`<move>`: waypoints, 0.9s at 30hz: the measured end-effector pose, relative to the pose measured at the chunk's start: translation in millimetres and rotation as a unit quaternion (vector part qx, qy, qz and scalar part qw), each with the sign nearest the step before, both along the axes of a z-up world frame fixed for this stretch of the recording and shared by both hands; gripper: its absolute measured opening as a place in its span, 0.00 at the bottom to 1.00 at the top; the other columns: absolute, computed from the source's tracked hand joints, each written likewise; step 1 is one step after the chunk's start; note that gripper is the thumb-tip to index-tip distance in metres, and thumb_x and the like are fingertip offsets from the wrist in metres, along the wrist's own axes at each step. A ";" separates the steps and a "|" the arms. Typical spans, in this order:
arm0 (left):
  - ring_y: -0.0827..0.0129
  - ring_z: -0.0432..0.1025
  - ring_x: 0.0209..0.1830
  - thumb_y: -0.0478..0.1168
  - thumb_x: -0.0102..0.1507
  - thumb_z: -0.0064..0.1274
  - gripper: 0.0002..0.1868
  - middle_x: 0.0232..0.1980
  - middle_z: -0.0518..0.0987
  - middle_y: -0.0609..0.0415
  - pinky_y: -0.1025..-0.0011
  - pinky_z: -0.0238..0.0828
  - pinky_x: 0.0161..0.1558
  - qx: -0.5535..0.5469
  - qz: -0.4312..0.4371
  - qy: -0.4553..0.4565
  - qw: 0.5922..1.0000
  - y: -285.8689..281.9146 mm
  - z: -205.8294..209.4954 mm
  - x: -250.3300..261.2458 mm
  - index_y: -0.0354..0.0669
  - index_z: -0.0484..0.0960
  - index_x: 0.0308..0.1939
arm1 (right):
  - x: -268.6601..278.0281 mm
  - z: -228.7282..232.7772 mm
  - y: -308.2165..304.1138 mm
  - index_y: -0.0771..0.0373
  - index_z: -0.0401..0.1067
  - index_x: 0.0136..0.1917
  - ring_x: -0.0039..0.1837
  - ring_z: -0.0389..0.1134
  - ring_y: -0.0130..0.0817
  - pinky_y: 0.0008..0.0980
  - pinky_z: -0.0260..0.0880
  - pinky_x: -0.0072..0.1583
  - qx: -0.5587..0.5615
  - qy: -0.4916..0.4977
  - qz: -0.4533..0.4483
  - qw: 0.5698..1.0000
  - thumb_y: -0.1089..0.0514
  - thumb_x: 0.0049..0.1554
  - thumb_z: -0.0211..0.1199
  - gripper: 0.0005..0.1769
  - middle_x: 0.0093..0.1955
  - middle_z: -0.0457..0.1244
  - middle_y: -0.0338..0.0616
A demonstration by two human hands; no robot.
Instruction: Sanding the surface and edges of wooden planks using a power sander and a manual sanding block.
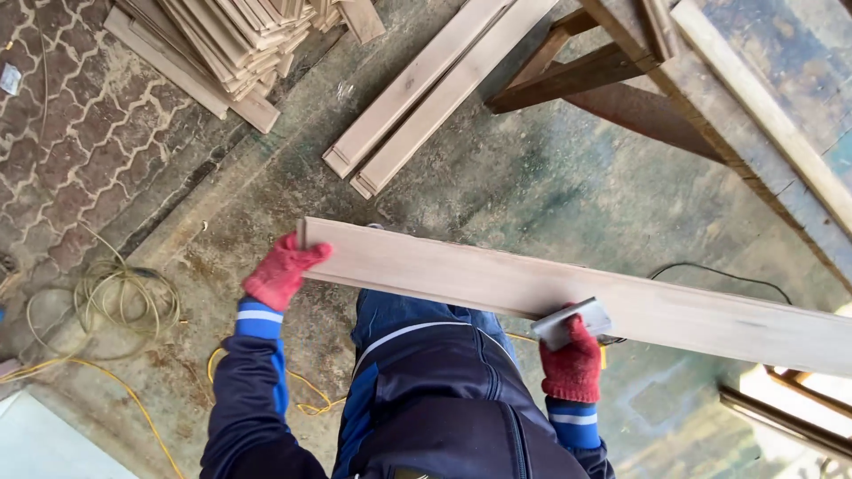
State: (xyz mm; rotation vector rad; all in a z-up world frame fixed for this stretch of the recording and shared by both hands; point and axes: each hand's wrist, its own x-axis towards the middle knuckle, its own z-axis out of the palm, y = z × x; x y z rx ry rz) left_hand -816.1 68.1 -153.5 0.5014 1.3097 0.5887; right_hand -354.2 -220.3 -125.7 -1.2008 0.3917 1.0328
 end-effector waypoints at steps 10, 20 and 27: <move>0.64 0.62 0.31 0.44 0.60 0.59 0.24 0.40 0.76 0.44 0.67 0.53 0.30 -0.079 -0.098 0.254 0.959 62.4 131.1 -232.9 0.30 0.80 0.55 | -273.7 -67.2 118.7 0.63 0.71 0.61 0.52 0.67 0.38 0.43 0.67 0.59 -0.110 0.207 0.056 0.970 0.60 0.57 0.63 0.18 0.51 0.67 0.43; 0.44 0.74 0.28 0.41 0.56 0.67 0.29 0.40 0.83 0.34 0.51 0.69 0.26 -0.177 0.038 0.305 0.935 -126.8 -74.0 -485.3 0.32 0.81 0.59 | -409.9 -168.4 306.4 0.80 0.54 0.73 0.64 0.63 0.56 0.51 0.62 0.71 -0.142 0.182 0.158 0.960 0.63 0.51 0.65 0.41 0.64 0.59 0.62; 0.75 0.59 0.14 0.40 0.59 0.65 0.12 0.28 0.75 0.57 0.76 0.45 0.15 -0.246 0.183 0.148 0.941 -37.5 -116.5 -236.6 0.42 0.81 0.42 | -298.1 -248.8 415.5 0.67 0.54 0.79 0.63 0.68 0.55 0.53 0.71 0.66 -0.215 0.064 0.112 0.968 0.66 0.50 0.67 0.46 0.65 0.64 0.58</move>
